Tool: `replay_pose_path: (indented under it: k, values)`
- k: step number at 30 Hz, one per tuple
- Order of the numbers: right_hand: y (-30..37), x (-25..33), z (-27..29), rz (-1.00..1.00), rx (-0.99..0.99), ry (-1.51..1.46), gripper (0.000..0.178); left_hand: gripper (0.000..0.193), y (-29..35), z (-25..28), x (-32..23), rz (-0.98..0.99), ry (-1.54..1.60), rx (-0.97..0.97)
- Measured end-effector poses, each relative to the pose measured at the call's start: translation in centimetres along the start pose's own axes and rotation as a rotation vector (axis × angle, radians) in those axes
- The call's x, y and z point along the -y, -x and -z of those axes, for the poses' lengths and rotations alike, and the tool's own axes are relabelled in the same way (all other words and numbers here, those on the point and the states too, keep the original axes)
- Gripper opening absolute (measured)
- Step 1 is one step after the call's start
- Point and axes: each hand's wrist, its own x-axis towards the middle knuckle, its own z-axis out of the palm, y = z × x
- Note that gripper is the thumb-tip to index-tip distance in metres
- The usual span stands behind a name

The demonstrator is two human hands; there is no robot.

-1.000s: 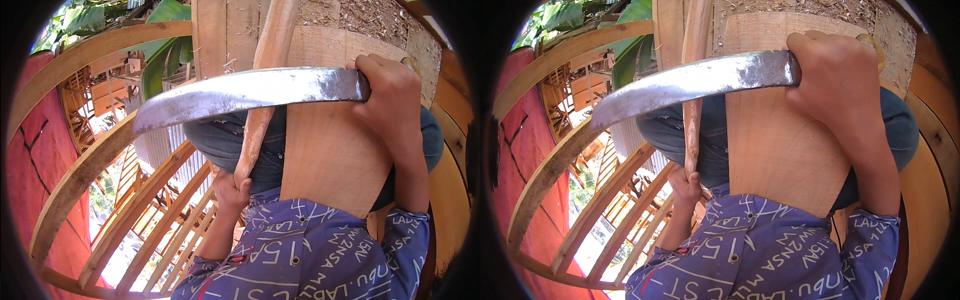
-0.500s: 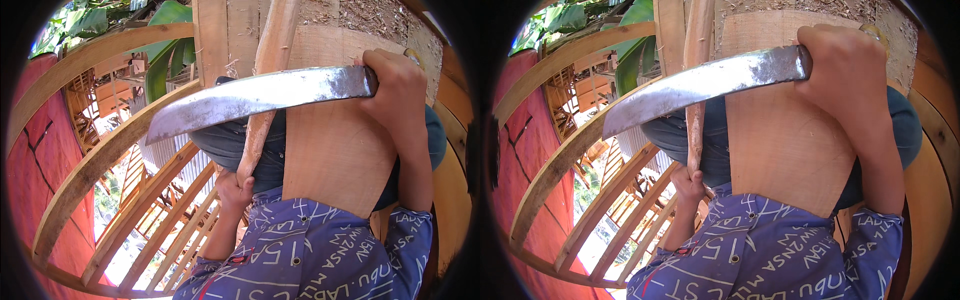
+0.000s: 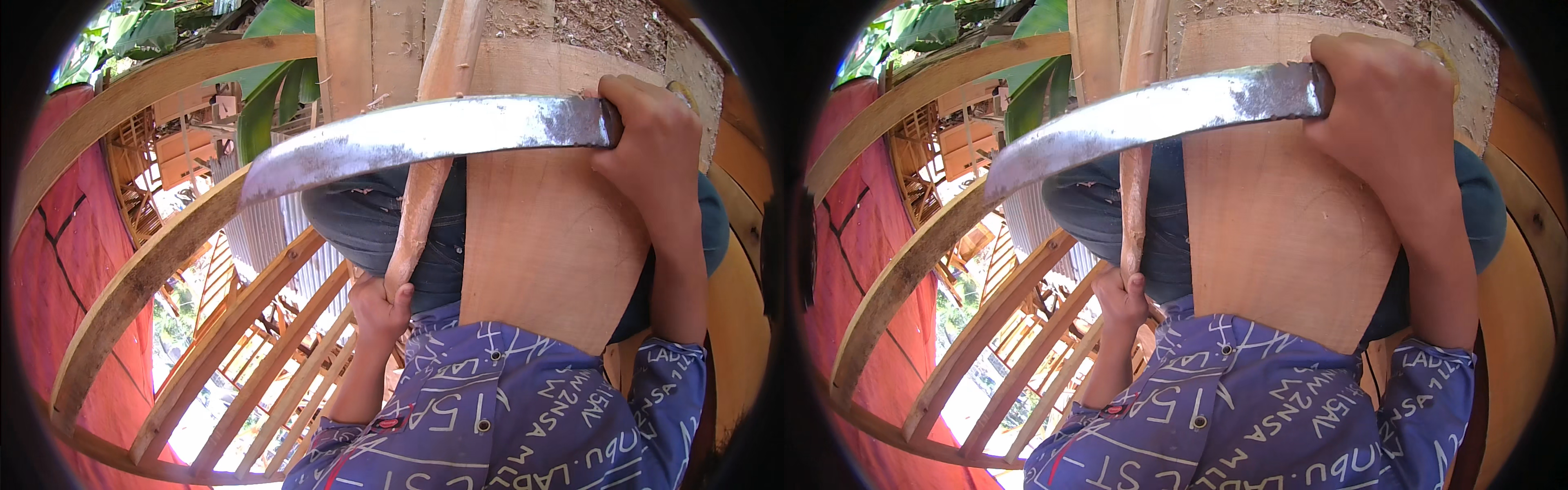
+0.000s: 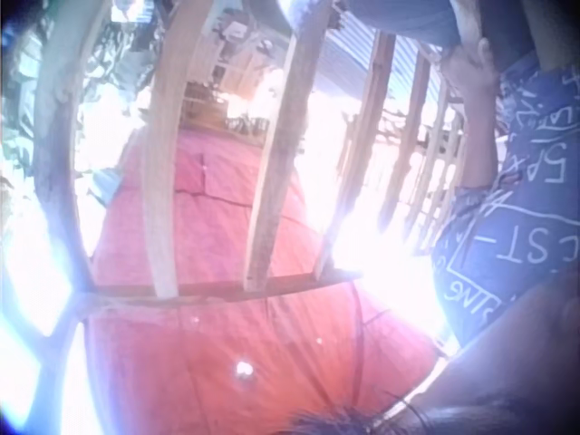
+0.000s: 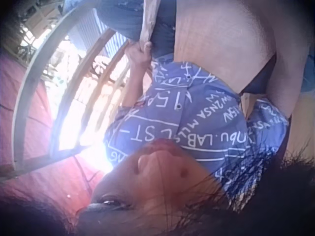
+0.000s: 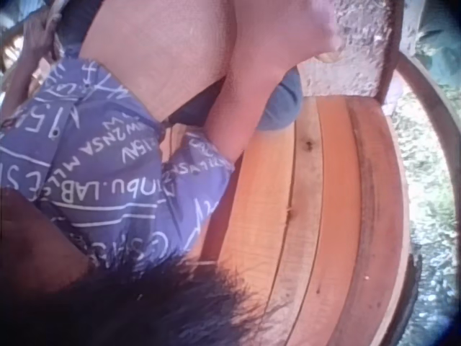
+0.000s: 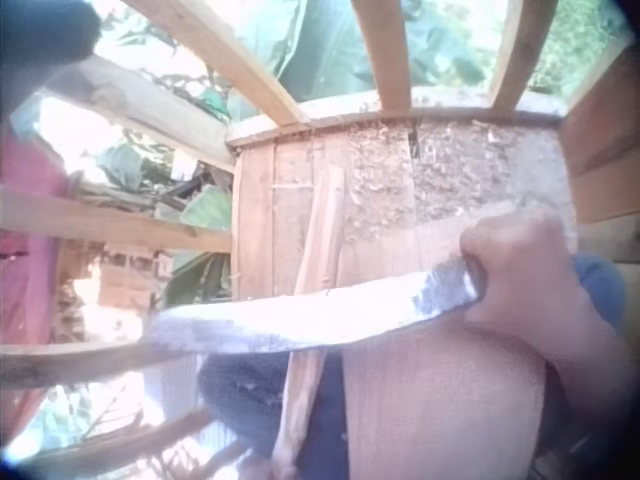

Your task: The person sits cross-legged on a wooden platform and uses a large curved knife to shave and shape a thin strip of wood. They hold the wood with their left hand and repeatedly draw the knife along its length to remove thin layers, refining the strip's profile.

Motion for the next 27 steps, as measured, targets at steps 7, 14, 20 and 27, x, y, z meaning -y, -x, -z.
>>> replay_pose_path:
  k: [7,14,20,27]
  values:
    - [0.3,0.6,0.3,-0.096,0.019,0.018,0.023,0.066,-0.3,0.1,-0.3,-0.015,-0.016,-0.007]
    - [-0.4,-1.7,-0.9,-0.117,-0.145,0.128,0.023,0.067,-0.2,0.1,-0.2,0.006,-0.028,-0.007]
    - [-0.4,-0.3,-0.3,-0.238,-0.030,-0.002,0.021,0.072,-0.5,-0.4,-0.8,-0.067,-0.012,-0.075]
    - [-0.8,-1.6,-0.5,-0.169,-0.061,0.065,0.028,0.064,0.0,0.0,0.1,0.027,-0.037,0.010]
